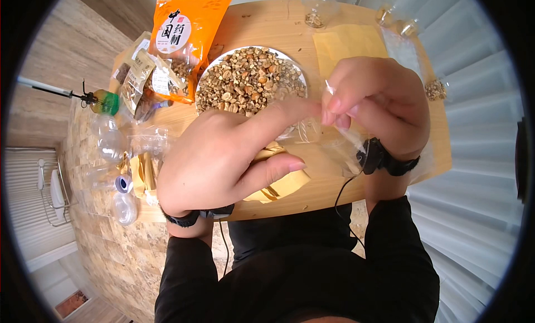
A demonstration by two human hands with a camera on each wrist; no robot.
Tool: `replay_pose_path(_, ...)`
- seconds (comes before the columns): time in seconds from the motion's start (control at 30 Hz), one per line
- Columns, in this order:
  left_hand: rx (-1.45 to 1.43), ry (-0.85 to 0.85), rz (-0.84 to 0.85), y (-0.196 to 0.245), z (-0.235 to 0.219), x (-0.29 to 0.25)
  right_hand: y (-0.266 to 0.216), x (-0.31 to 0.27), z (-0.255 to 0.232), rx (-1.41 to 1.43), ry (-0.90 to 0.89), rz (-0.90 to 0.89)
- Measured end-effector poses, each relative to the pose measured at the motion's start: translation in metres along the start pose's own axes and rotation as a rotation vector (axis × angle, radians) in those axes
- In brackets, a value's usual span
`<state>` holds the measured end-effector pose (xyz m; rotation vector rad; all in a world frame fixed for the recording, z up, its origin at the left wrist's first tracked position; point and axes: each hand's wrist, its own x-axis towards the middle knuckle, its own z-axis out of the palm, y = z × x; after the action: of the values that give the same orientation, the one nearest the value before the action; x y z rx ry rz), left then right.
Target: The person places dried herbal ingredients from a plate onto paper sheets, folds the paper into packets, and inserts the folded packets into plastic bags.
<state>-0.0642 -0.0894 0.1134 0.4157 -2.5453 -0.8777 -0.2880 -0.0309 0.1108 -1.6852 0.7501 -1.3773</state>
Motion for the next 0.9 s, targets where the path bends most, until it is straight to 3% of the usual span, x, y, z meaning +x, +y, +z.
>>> replay_pose_path(0.17,-0.034,-0.080,-0.043,0.000,-0.007,0.000,0.004,0.003,-0.008,-0.114,-0.066,-0.068)
replay_pose_path(0.23,-0.111,-0.003,-0.163,0.001,-0.006,-0.003,0.000,0.006,-0.013,-0.338,-0.200,-0.106)
replay_pose_path(0.37,-0.023,0.055,-0.135,0.002,0.000,-0.004,-0.001,0.003,-0.004,-0.486,-0.144,-0.102)
replay_pose_path(0.43,0.118,0.280,-0.136,0.005,0.007,0.000,-0.006,0.004,-0.001,-0.574,-0.136,-0.004)
replay_pose_path(0.63,0.188,0.315,-0.214,0.008,0.005,-0.001,-0.003,0.005,-0.004,-0.688,-0.130,0.049)
replay_pose_path(0.73,0.089,0.365,-0.228,0.009,0.002,-0.001,-0.001,0.003,-0.003,-0.581,-0.132,0.081)
replay_pose_path(0.83,-0.151,0.726,-0.191,-0.002,0.005,-0.001,0.000,0.004,-0.004,-0.608,-0.146,0.112)
replay_pose_path(0.9,-0.168,0.874,-0.126,-0.008,0.004,0.001,0.005,0.006,-0.002,-0.531,-0.199,0.112)
